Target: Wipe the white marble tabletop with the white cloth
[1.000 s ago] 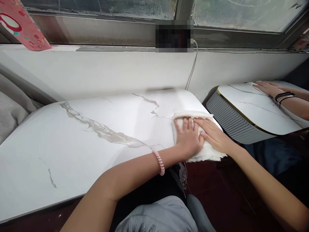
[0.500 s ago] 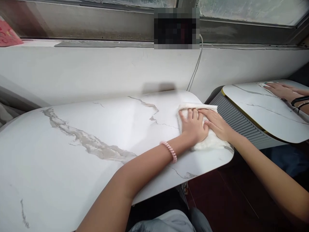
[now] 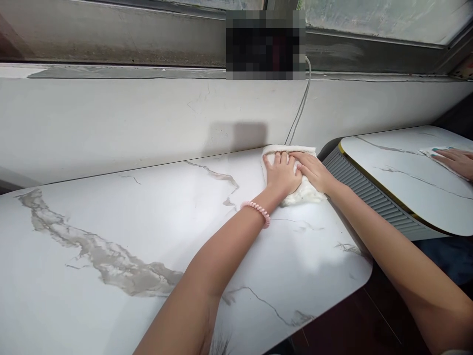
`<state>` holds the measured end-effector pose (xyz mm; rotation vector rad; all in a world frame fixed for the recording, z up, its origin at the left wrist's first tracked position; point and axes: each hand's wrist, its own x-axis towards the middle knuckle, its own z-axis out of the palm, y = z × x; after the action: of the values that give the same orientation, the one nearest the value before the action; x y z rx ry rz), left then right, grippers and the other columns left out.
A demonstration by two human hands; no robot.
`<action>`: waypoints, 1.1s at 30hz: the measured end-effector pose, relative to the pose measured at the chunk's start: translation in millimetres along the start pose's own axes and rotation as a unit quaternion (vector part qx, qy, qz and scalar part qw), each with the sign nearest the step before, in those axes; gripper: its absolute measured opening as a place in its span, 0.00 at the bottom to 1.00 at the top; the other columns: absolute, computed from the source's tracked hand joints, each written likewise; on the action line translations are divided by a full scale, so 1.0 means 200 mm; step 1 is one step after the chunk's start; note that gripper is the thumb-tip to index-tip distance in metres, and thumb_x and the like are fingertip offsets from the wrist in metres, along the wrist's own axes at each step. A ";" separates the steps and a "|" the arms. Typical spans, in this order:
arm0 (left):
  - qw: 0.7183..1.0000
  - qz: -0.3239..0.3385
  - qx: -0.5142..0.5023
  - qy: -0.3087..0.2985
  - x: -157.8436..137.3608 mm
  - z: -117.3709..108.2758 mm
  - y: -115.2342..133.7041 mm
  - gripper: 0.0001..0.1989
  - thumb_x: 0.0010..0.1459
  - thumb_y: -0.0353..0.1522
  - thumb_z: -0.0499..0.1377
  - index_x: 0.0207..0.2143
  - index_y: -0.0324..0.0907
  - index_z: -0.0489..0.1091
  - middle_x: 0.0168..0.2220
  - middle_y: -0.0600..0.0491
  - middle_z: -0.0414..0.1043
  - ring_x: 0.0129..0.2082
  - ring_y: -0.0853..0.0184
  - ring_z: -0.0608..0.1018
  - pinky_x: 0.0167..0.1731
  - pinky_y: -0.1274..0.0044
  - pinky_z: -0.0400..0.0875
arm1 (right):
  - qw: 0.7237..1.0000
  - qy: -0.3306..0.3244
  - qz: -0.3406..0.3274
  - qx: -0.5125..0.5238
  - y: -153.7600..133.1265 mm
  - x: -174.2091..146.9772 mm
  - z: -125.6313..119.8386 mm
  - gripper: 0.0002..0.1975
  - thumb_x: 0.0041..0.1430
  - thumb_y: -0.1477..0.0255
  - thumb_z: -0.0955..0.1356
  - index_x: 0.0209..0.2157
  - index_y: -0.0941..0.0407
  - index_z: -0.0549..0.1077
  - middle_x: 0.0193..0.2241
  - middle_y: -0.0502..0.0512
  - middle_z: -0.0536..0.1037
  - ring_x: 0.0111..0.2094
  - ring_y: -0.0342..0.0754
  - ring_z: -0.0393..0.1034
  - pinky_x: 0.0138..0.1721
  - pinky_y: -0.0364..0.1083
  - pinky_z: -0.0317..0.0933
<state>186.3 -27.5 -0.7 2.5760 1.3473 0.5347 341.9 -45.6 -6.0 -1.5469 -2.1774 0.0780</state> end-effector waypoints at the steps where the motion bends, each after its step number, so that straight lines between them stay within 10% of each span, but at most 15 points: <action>1: 1.000 -0.002 -0.001 -0.001 0.02 -0.01 -0.02 0.27 0.67 0.37 0.40 0.63 0.38 0.58 0.67 0.46 0.55 0.67 0.56 0.55 0.65 0.51 0.41 | 1.000 0.001 -0.001 -0.001 0.00 0.03 0.01 0.28 0.69 0.56 0.50 0.60 0.52 0.62 0.59 0.59 0.69 0.60 0.57 0.61 0.61 0.61 0.53; 17: 1.000 -0.006 0.005 -0.005 0.05 -0.05 -0.19 0.26 0.67 0.38 0.40 0.64 0.40 0.57 0.68 0.47 0.53 0.68 0.58 0.54 0.66 0.53 0.40 | 1.000 0.023 -0.006 -0.019 -0.05 0.16 0.12 0.30 0.69 0.55 0.48 0.60 0.54 0.62 0.58 0.60 0.69 0.60 0.56 0.60 0.61 0.60 0.52; 33: 0.999 -0.031 0.022 -0.032 -0.45 -0.22 -0.28 0.28 0.68 0.39 0.39 0.66 0.40 0.54 0.69 0.46 0.50 0.69 0.58 0.51 0.65 0.52 0.37 | 0.999 -0.003 -0.039 -0.014 -0.52 -0.06 0.19 0.28 0.69 0.58 0.48 0.62 0.54 0.60 0.61 0.61 0.66 0.62 0.57 0.57 0.62 0.63 0.49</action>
<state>78.9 -70.2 0.8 2.5531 1.4285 0.4130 238.4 -86.7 -12.1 -1.4766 -2.2503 0.0289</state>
